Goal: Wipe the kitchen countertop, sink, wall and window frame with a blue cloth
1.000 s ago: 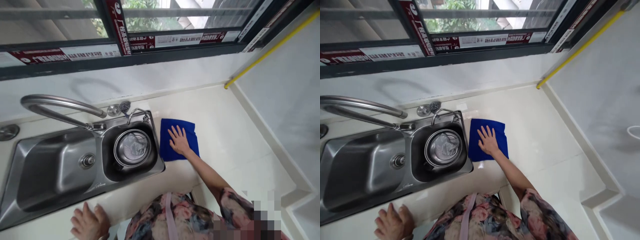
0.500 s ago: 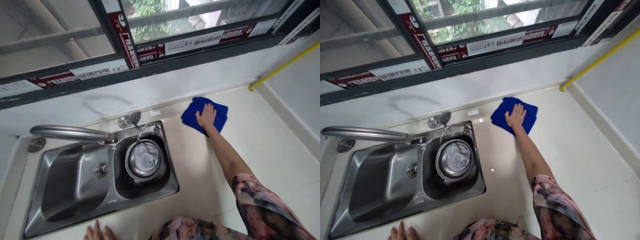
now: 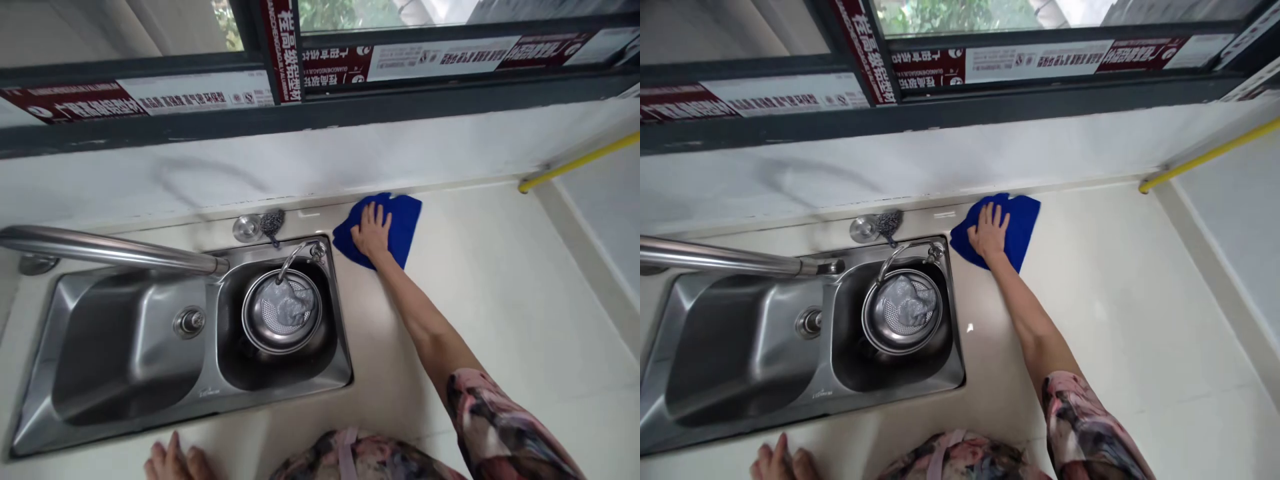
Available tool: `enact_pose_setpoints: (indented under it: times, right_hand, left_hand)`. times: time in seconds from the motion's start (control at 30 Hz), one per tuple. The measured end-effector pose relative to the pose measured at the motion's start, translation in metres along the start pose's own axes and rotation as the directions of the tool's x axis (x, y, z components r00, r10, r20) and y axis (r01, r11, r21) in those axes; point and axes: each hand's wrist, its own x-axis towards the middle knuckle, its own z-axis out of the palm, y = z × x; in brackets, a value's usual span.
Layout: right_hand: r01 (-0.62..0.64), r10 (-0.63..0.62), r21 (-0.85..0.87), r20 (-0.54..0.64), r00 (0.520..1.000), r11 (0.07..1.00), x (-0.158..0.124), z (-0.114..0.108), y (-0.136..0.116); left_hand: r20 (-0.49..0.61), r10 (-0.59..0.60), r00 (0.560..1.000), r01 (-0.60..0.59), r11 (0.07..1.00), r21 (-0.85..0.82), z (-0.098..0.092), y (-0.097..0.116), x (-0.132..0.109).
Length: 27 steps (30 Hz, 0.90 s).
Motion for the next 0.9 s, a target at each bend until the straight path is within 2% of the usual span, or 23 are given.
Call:
enact_pose_setpoints:
  times: [0.03, 0.1, 0.13, 0.2, 0.3, 0.37, 0.6, 0.67, 0.77, 0.9]
  right_hand:
    - [0.094, -0.094, 0.024, 0.007, 0.996, 0.995, -0.003, 0.0, -0.01]
    - [0.287, -0.291, 0.082, 0.042, 0.956, 0.955, -0.012, -0.003, -0.021]
    - [0.353, -0.36, 0.108, 0.057, 0.931, 0.929, -0.017, -0.006, -0.023]
    - [0.408, -0.421, 0.143, 0.073, 0.904, 0.901, -0.028, -0.012, -0.022]
    - [0.409, -0.422, 0.145, 0.077, 0.903, 0.901, -0.054, -0.019, -0.011]
    - [0.414, -0.423, 0.12, 0.067, 0.904, 0.902, -0.082, -0.023, -0.002]
    - [0.386, -0.388, 0.036, 0.085, 0.918, 0.922, -0.222, -0.041, 0.016]
    - [0.355, -0.357, 0.038, 0.092, 0.93, 0.934, -0.252, -0.045, 0.016]
    - [0.298, -0.301, 0.052, 0.096, 0.949, 0.953, -0.273, -0.048, 0.017]
    - [0.271, -0.277, 0.062, 0.102, 0.956, 0.96, -0.272, -0.043, 0.021]
  left_hand:
    - [-0.002, 0.004, 1.0, -0.004, 1.0, -0.002, 0.0, 0.0, 0.0]
    - [-0.006, -0.007, 1.0, 0.007, 1.0, -0.006, 0.0, 0.001, 0.0]
    - [-0.004, -0.021, 1.0, 0.021, 1.0, -0.011, -0.001, 0.004, -0.001]
    - [0.0, -0.049, 0.999, 0.049, 0.998, -0.026, -0.004, 0.01, -0.001]
    - [-0.002, -0.071, 0.997, 0.07, 0.996, -0.055, -0.01, 0.022, -0.004]
    - [-0.02, -0.078, 0.997, 0.077, 0.994, -0.078, -0.012, 0.029, -0.007]
    - [-0.119, -0.086, 0.989, 0.067, 0.986, -0.15, 0.001, 0.032, -0.012]
    - [-0.123, -0.092, 0.988, 0.073, 0.985, -0.156, 0.004, 0.032, -0.013]
    - [-0.103, -0.099, 0.99, 0.083, 0.984, -0.157, 0.007, 0.032, -0.016]
    - [-0.089, -0.117, 0.989, 0.103, 0.983, -0.15, 0.011, 0.033, -0.018]
